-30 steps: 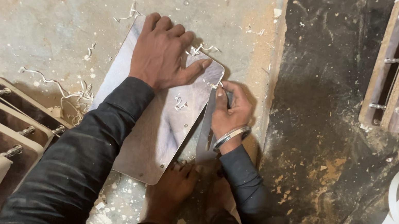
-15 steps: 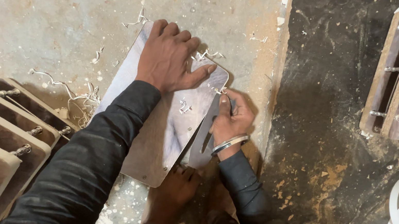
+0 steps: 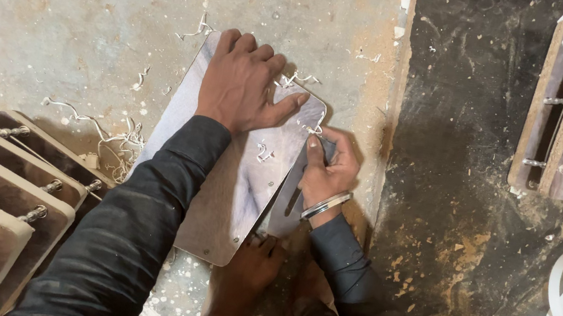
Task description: The person kneels on the workshop floor and scrapes excess edge material off laminated album covers with a small flat blade, holding each cover steady with one hand while drawing the blade along its edge. They clear accumulated shavings from the blade and floor between covers and set finished covers onto a stack.
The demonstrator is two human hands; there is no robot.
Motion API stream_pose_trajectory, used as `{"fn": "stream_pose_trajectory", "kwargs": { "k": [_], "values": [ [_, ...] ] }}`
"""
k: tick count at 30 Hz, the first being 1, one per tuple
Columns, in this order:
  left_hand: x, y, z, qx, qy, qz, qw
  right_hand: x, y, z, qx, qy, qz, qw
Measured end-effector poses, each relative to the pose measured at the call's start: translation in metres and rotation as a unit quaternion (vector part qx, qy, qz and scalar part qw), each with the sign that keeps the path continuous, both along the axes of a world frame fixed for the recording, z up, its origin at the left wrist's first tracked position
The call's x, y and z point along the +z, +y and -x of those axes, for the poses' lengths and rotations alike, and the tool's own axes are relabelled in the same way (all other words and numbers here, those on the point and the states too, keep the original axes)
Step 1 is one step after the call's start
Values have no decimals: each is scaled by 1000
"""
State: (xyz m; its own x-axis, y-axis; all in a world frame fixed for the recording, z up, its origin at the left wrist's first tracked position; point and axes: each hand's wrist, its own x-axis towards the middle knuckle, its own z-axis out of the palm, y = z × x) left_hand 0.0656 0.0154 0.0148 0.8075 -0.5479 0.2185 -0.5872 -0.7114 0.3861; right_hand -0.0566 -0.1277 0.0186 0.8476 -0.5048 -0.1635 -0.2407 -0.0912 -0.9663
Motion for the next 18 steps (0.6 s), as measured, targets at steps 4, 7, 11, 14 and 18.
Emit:
{"fn": "stream_pose_trajectory", "kwargs": {
  "k": [4,7,11,14,18],
  "values": [
    [1,1,0,-3,11,-2,1000,-1,-3,-1,30,-23,51,998],
    [2,1,-1,-8,-12,-7,1000,1,-9,-2,47,-5,80,996],
    [3,0,-2,-8,1,-8,1000,1,-16,-4,99,-35,195,975],
    [4,-1,-2,-6,-5,-21,1000,-1,-16,-4,96,-2,180,979],
    [5,-1,-1,-4,11,-22,1000,-4,-9,-2,56,-64,171,982]
  ]
}}
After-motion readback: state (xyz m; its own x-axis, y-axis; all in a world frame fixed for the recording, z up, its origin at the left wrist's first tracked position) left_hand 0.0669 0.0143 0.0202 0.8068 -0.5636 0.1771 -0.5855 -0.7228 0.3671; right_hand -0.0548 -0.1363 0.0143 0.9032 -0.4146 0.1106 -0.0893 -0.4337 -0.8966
